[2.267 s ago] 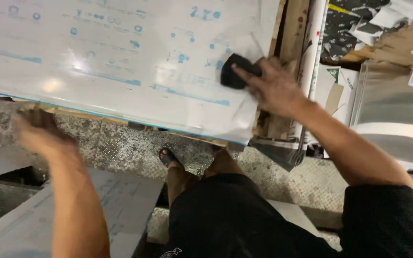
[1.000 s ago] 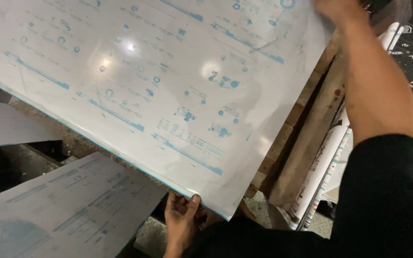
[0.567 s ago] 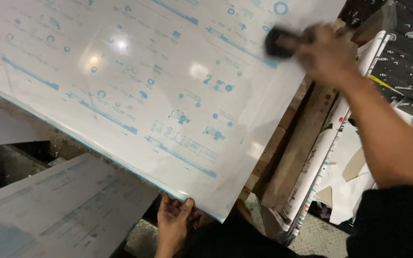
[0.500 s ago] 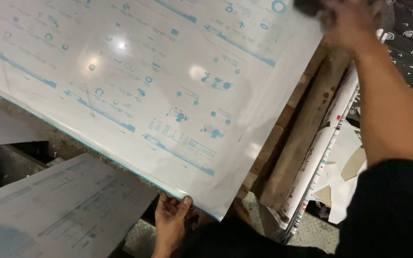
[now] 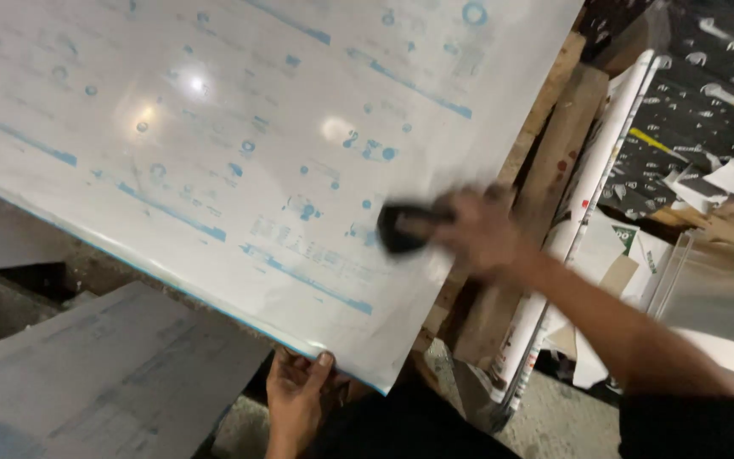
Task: Cleaning a large metal offset printing plate using a sponge and cleaning solution.
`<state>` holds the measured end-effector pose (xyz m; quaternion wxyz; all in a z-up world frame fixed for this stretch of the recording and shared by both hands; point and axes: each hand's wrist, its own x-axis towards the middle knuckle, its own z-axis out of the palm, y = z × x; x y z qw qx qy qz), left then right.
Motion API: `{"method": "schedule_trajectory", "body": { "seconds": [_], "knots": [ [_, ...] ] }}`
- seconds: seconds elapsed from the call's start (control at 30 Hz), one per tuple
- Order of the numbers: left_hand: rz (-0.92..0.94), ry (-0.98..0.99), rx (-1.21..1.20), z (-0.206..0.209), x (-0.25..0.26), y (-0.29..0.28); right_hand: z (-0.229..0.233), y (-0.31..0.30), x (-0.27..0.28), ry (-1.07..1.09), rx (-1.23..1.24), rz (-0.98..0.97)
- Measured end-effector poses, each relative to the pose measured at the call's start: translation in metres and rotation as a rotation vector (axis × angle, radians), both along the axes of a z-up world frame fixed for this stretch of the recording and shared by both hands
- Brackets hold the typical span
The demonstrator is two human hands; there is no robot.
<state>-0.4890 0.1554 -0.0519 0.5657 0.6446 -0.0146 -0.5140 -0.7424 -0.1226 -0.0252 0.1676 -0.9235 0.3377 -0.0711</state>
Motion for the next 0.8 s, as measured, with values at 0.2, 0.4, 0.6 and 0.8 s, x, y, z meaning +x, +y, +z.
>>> {"method": "schedule_trajectory", "body": {
  "seconds": [0.2,0.4,0.6,0.8],
  "knots": [
    [-0.055,-0.041,0.004,0.013,-0.004,0.008,-0.077,-0.188,-0.084,-0.177,-0.267,-0.387],
    [-0.062,-0.105,0.025,0.036,-0.014,0.003,-0.037,-0.028,-0.001,-0.181,-0.371,-0.311],
    [-0.1,-0.118,-0.063,0.037,-0.016,0.003,-0.007,0.166,0.024,-0.14,-0.061,0.118],
    [-0.106,-0.072,-0.107,0.032,-0.011,0.008,0.002,-0.016,-0.022,0.169,0.093,-0.191]
  ]
}}
